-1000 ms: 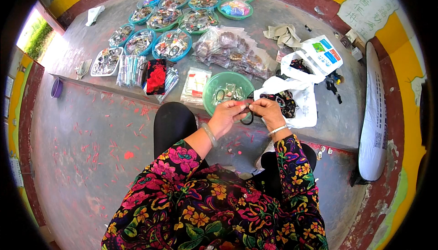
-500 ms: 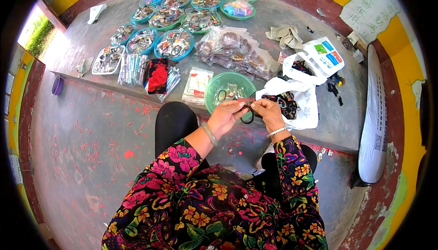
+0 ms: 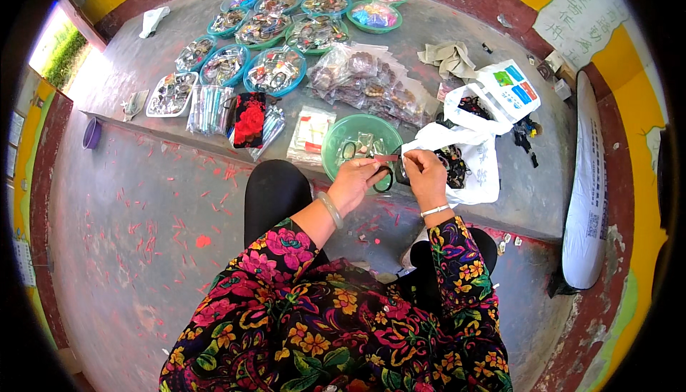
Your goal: The person sits on the floor and repeatedly picks up small hair accessories from a white bag, places them into clear plastic bags, and sets the filled bags into a green bowl. The workspace includes various packaged items and a digital scale.
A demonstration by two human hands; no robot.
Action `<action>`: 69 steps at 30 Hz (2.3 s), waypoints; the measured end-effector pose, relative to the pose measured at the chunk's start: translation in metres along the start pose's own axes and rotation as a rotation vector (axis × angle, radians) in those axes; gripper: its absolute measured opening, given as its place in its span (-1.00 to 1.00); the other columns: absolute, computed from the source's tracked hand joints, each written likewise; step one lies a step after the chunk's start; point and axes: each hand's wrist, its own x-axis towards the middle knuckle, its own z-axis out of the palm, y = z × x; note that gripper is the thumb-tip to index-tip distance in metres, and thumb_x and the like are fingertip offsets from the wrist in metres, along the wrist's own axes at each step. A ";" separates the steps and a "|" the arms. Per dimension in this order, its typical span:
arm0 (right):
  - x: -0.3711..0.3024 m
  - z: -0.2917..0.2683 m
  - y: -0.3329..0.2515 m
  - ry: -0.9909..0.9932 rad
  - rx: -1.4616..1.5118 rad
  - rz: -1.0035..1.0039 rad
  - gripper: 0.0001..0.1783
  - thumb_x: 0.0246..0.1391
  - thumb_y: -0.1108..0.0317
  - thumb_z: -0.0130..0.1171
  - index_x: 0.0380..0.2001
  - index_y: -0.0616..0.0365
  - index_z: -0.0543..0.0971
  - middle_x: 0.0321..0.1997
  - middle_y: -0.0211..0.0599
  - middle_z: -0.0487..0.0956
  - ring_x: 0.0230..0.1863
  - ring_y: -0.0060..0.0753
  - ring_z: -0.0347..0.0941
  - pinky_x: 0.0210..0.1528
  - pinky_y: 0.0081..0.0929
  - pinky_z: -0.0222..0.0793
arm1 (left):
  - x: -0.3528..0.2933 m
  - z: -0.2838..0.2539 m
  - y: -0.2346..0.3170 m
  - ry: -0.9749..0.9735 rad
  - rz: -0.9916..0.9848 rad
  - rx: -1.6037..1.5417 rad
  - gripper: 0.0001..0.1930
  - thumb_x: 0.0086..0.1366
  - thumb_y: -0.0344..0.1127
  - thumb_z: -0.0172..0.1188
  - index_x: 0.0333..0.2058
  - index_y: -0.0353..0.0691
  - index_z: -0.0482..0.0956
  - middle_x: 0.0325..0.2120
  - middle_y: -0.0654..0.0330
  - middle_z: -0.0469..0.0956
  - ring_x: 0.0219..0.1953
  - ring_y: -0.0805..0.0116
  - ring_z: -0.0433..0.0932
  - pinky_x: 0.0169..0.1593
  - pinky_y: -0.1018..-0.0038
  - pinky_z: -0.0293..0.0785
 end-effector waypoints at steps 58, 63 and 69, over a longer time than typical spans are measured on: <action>-0.009 0.005 -0.015 -0.112 -0.345 -0.349 -0.92 -0.33 0.39 0.13 -0.66 0.11 0.45 -0.59 -0.35 0.39 -0.45 -0.22 0.34 -0.41 -0.30 0.20 | -0.004 0.000 -0.015 -0.076 0.396 1.170 -0.81 0.12 -0.40 0.03 -0.28 -0.26 0.52 -0.48 0.03 0.52 -0.43 0.22 0.52 -0.33 0.44 0.40; -0.010 0.006 -0.019 -0.127 -0.346 -0.323 -0.92 -0.32 0.38 0.14 -0.66 0.11 0.45 -0.59 -0.35 0.39 -0.45 -0.23 0.35 -0.41 -0.30 0.20 | -0.003 -0.001 -0.017 -0.054 0.451 1.240 -0.83 0.11 -0.40 0.03 -0.32 -0.26 0.53 -0.46 0.01 0.52 -0.42 0.13 0.51 -0.33 0.41 0.41; -0.010 0.004 -0.016 -0.152 -0.452 -0.426 -0.91 -0.32 0.38 0.14 -0.66 0.10 0.44 -0.58 -0.34 0.39 -0.45 -0.25 0.34 -0.43 -0.30 0.18 | -0.003 0.001 -0.020 -0.073 0.550 1.251 -0.86 0.05 -0.42 0.03 -0.41 -0.30 0.52 -0.50 -0.08 0.48 -0.41 -0.04 0.46 -0.32 0.25 0.39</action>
